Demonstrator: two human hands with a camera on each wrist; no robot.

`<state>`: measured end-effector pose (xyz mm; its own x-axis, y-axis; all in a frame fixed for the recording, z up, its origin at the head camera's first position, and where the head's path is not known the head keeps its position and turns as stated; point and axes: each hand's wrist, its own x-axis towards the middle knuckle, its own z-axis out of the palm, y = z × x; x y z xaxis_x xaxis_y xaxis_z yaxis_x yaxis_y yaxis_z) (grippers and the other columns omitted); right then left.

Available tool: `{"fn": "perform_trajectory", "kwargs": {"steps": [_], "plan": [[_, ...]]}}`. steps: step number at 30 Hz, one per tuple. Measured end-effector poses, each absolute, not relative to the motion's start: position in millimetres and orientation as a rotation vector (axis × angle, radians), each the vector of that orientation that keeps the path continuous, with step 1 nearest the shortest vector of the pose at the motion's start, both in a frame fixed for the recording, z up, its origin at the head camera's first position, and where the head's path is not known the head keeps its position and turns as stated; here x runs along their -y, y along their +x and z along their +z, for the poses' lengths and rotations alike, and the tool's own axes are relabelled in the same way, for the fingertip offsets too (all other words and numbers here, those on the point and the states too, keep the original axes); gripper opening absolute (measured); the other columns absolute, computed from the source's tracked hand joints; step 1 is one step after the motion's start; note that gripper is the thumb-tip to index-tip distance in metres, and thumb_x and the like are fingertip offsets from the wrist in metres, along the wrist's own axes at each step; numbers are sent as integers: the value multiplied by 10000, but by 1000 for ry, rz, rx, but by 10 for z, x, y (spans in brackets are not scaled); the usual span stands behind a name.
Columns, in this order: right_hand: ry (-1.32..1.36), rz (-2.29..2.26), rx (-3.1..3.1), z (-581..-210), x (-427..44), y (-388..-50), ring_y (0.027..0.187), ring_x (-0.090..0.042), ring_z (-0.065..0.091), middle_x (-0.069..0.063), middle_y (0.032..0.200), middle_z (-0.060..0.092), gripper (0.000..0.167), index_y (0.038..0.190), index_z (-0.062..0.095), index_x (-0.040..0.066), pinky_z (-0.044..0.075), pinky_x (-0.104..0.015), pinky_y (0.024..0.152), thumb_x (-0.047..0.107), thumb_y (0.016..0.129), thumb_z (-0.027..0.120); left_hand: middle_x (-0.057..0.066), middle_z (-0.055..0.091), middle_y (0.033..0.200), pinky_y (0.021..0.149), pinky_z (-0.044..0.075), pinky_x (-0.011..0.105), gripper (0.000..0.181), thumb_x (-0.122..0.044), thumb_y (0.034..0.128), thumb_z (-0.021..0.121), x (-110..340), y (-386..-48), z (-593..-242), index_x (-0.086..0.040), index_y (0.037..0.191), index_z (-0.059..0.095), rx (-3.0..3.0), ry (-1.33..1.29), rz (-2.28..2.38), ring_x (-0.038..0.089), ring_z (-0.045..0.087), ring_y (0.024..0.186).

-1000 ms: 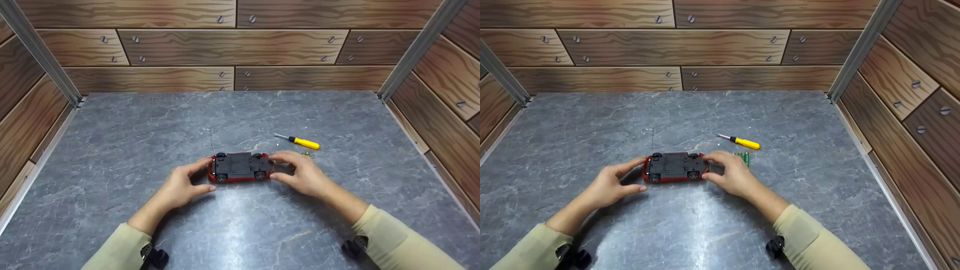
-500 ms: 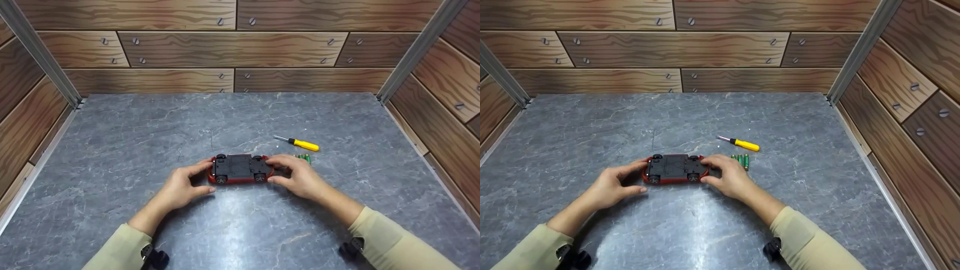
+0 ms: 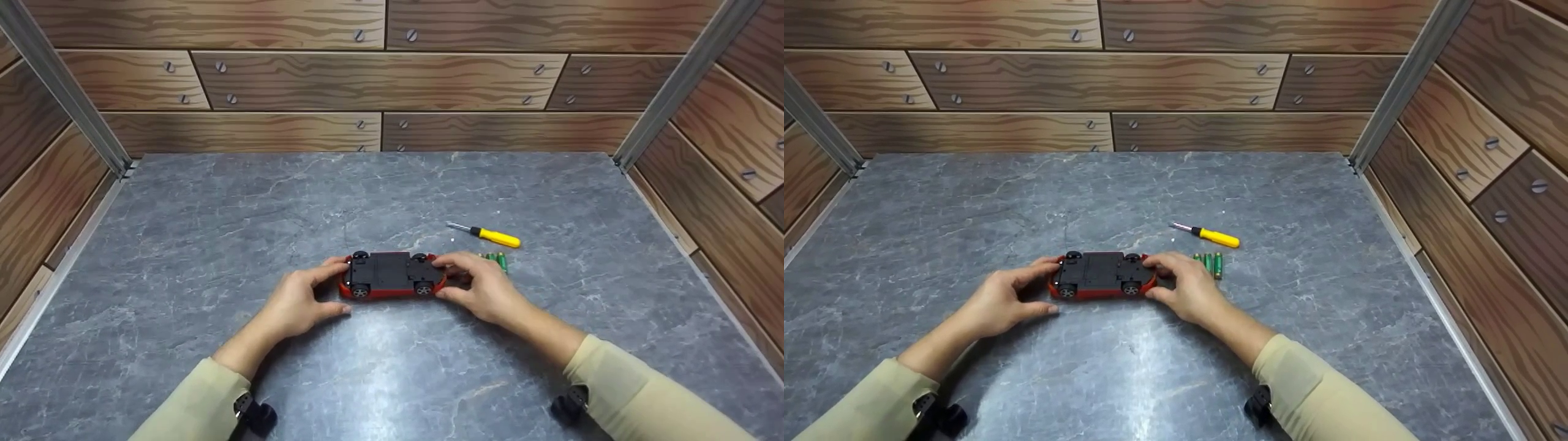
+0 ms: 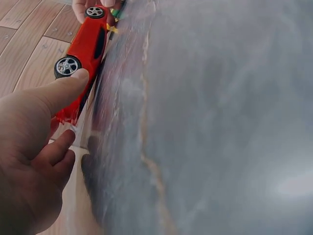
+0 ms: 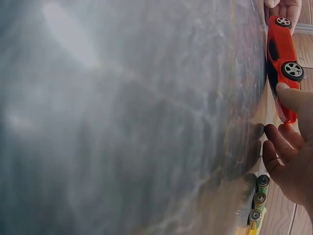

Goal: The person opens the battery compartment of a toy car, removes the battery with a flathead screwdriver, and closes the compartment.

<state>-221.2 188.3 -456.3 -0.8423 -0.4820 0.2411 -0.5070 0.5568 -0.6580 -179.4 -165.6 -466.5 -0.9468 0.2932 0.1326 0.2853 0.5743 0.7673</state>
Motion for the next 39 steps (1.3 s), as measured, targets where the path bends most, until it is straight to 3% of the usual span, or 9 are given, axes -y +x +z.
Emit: {"fn": "perform_trajectory", "kwargs": {"steps": [12, 19, 32, 39], "plan": [[831, 1169, 2755, -4575, -1836, -2235, 995, -181, 728, -50, 1201, 760, 452, 1253, 717, 147, 604, -402, 854, 107, 845, 905, 42, 644, 1466, 1191, 412, 474, 609, -81, 777, 938, 1604, -1869, -4707, -125, 1350, 737, -2871, 454, 1366, 334, 586, 1365], [802, 1257, 2744, -4608, -1830, -2250, 924, -200, 733, -50, 1091, 788, 418, 1230, 731, 135, 614, -375, 818, 83, 850, 896, 71, 657, 1437, 1197, 402, 474, 542, -70, 788, 927, 1580, -1903, -4718, -139, 1301, 764, -2895, 415, 1395, 330, 587, 1366], [817, 1373, 2668, -4622, -1814, -2250, 1001, -210, 752, -99, 1166, 777, 343, 1205, 757, 88, 622, -395, 894, 13, 882, 850, 49, 715, 1354, 1158, 455, 454, 504, -54, 802, 916, 1575, -1889, -4698, -128, 1280, 774, -2872, 405, 1520, 292, 646, 1302], [757, 1479, 2612, -4535, -1823, -2233, 960, -251, 751, -118, 1118, 791, 321, 1194, 770, 56, 603, -263, 821, -72, 900, 773, 43, 770, 1233, 1089, 523, 455, 449, -62, 850, 882, 1555, -1862, -4610, -138, 1281, 783, -2871, 390, 1594, 281, 695, 1223]]}}
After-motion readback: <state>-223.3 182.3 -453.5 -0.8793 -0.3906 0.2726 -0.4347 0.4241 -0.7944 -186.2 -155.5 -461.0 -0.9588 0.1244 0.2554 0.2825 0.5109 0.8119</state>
